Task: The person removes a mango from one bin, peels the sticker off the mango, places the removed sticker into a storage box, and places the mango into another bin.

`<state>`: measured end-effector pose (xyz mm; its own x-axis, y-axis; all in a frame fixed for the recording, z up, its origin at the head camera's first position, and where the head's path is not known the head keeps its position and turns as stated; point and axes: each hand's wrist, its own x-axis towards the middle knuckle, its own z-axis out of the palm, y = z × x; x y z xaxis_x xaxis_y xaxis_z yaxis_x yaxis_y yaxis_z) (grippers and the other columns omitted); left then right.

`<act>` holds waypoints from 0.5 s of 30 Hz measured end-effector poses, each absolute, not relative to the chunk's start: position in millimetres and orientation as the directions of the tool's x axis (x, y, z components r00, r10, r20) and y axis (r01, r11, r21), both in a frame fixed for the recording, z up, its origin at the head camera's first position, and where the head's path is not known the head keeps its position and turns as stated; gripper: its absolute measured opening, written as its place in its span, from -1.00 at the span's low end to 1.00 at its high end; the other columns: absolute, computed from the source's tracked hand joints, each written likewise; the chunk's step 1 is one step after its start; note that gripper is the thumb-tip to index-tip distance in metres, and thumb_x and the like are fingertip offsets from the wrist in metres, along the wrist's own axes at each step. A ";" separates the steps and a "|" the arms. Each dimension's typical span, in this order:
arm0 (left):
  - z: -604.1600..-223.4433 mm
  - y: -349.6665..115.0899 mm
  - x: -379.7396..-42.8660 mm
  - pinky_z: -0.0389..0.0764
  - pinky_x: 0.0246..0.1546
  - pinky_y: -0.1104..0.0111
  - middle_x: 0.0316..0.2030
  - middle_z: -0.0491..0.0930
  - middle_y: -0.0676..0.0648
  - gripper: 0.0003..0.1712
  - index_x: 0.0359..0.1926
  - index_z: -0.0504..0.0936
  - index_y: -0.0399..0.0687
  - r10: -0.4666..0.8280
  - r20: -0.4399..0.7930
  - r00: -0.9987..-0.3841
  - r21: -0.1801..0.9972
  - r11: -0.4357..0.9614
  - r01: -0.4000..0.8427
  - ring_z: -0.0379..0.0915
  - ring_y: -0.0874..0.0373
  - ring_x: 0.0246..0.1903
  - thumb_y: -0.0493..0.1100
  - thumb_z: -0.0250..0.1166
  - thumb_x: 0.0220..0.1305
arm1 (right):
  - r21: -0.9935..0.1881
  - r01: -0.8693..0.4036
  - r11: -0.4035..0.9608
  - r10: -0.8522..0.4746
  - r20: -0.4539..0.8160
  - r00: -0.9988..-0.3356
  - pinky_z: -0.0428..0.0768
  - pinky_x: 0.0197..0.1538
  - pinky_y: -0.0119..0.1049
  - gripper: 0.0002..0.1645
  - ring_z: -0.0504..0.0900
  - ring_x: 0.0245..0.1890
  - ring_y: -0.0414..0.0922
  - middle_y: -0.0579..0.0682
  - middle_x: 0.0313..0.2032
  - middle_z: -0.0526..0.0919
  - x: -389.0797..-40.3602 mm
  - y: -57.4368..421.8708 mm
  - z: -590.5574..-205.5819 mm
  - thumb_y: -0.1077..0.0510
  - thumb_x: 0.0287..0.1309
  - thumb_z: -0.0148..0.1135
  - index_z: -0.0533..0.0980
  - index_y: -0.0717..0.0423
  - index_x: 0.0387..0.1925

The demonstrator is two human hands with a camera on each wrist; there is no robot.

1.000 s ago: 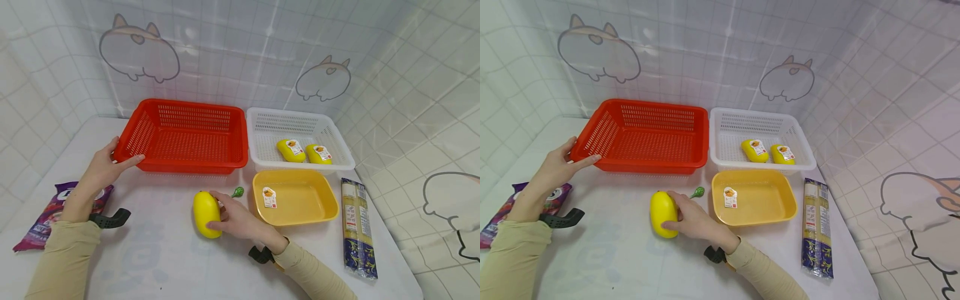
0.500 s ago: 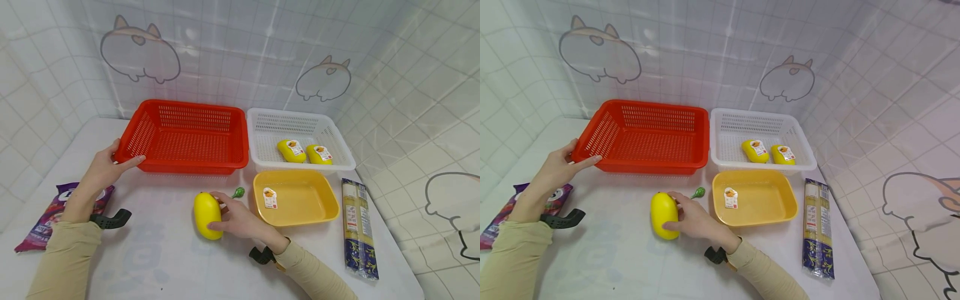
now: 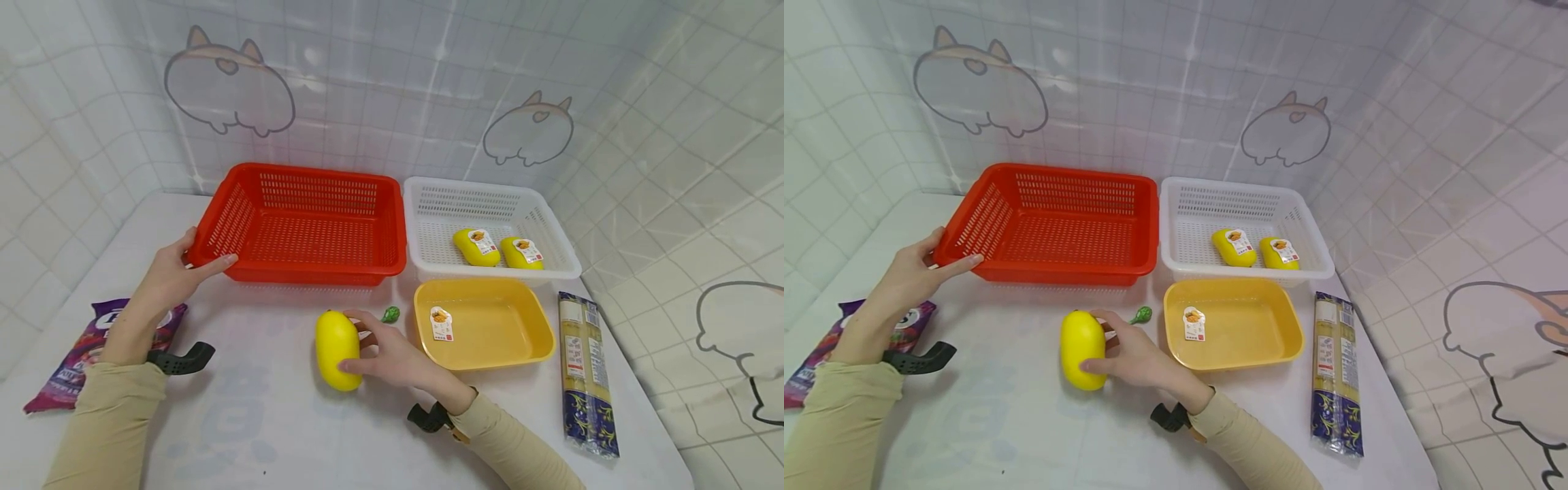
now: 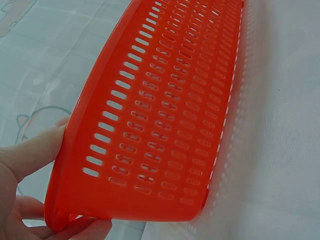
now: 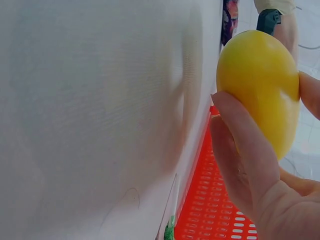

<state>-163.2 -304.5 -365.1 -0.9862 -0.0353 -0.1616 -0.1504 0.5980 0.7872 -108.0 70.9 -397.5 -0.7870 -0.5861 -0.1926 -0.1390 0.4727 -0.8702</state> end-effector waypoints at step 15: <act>-365.4 -305.5 -163.3 0.15 0.26 -0.41 0.55 -0.23 -0.40 0.25 0.54 -0.49 -0.09 -0.026 -0.165 -0.986 0.787 0.599 -0.147 -0.05 -0.44 0.41 0.38 0.16 0.32 | -0.924 -0.080 0.375 -0.605 -0.178 -0.776 0.55 0.24 0.06 -0.09 0.57 0.05 -0.14 -0.12 0.21 0.47 -109.9 71.8 -390.3 0.04 0.13 0.47 0.23 -0.40 0.43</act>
<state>-163.3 -305.5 -365.4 -0.9860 -0.0260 -0.1647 -0.1474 0.5987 0.7873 -109.9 71.8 -390.3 -0.7758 -0.6053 -0.1783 -0.0800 0.3746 -0.9237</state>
